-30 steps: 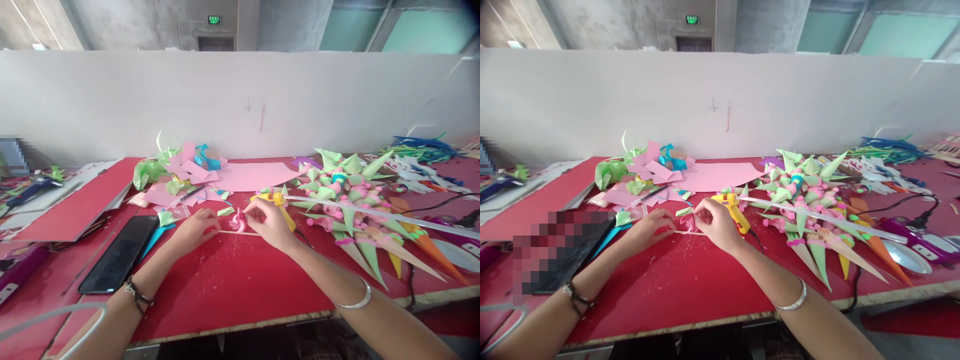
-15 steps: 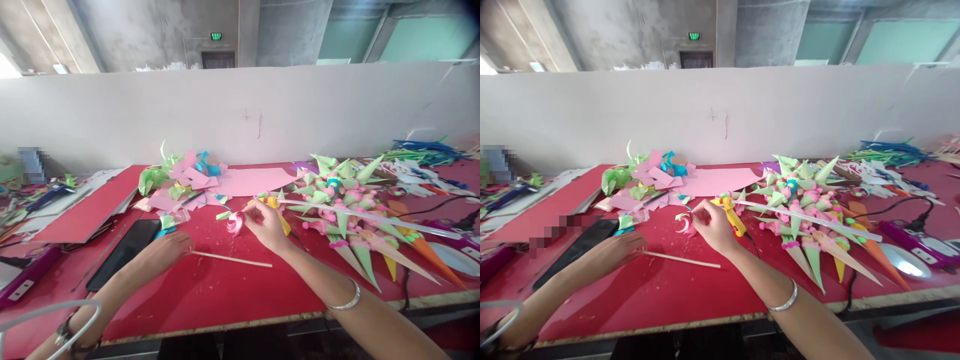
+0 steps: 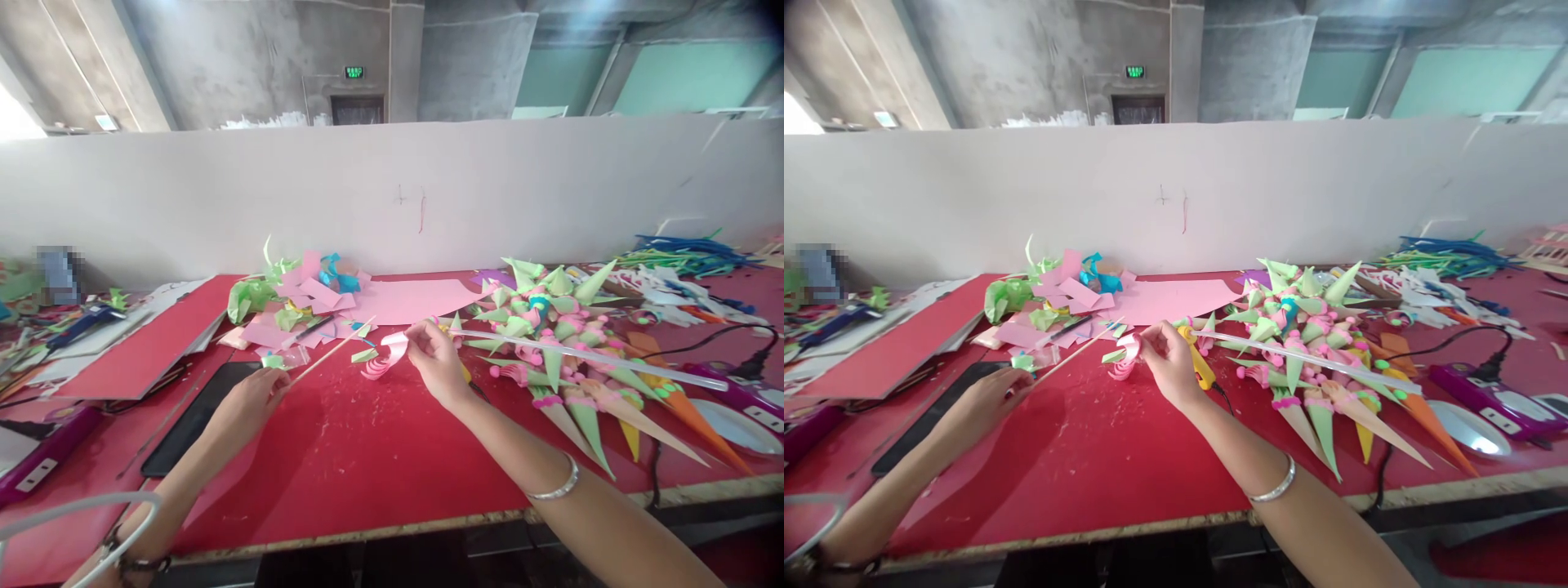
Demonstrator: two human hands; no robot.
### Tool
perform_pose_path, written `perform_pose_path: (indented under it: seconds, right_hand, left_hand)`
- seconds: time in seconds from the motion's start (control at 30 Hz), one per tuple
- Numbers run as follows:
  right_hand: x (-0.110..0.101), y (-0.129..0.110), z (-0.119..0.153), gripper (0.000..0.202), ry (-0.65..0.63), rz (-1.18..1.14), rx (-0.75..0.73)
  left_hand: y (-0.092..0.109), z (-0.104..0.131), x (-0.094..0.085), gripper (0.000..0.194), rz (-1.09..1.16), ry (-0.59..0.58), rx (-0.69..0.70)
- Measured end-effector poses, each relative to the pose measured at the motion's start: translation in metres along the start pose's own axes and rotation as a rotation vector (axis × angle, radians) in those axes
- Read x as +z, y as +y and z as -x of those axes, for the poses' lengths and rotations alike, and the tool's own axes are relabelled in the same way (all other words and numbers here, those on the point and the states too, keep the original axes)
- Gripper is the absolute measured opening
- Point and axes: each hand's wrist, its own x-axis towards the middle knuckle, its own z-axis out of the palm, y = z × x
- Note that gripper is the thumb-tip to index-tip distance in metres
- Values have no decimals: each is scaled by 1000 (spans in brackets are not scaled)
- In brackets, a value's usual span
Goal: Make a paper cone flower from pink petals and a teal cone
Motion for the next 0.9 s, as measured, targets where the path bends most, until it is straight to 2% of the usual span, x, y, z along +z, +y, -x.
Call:
perform_pose_path:
  seconds: [0.1, 0.17, 0.3, 0.4, 0.47, 0.57, 0.7, 0.83, 0.9]
  right_hand:
    - [1, 0, 1, 10, -23, 10, 11]
    - [1, 0, 1, 9, -38, 32, 7]
    - [1, -1, 2, 10, -59, 64, 14]
    - [1, -2, 2, 11, -63, 67, 27]
    - [2, -2, 2, 12, -68, 65, 28]
    - [3, 0, 1, 12, -87, 90, 21]
    - [3, 5, 1, 9, -129, 229, 30]
    - [3, 9, 5, 10, -270, 573, 40]
    - [3, 11, 7, 10, -314, 667, 62]
  left_hand:
    - [2, -7, 5, 15, -139, -77, -26]
    - [10, -10, 6, 13, -234, -80, -51]
    - [49, -17, 3, 25, -299, 22, -40]
    - [80, -25, 6, 31, -226, -18, 55]
    - [91, -33, 15, 40, -111, -55, 134]
    - [94, -45, 32, 48, 44, -91, 197]
    - [87, -53, 50, 37, 187, -67, 139]
    - [82, -50, 52, 36, 267, -38, 144]
    - [79, -46, 49, 36, 273, -29, 149]
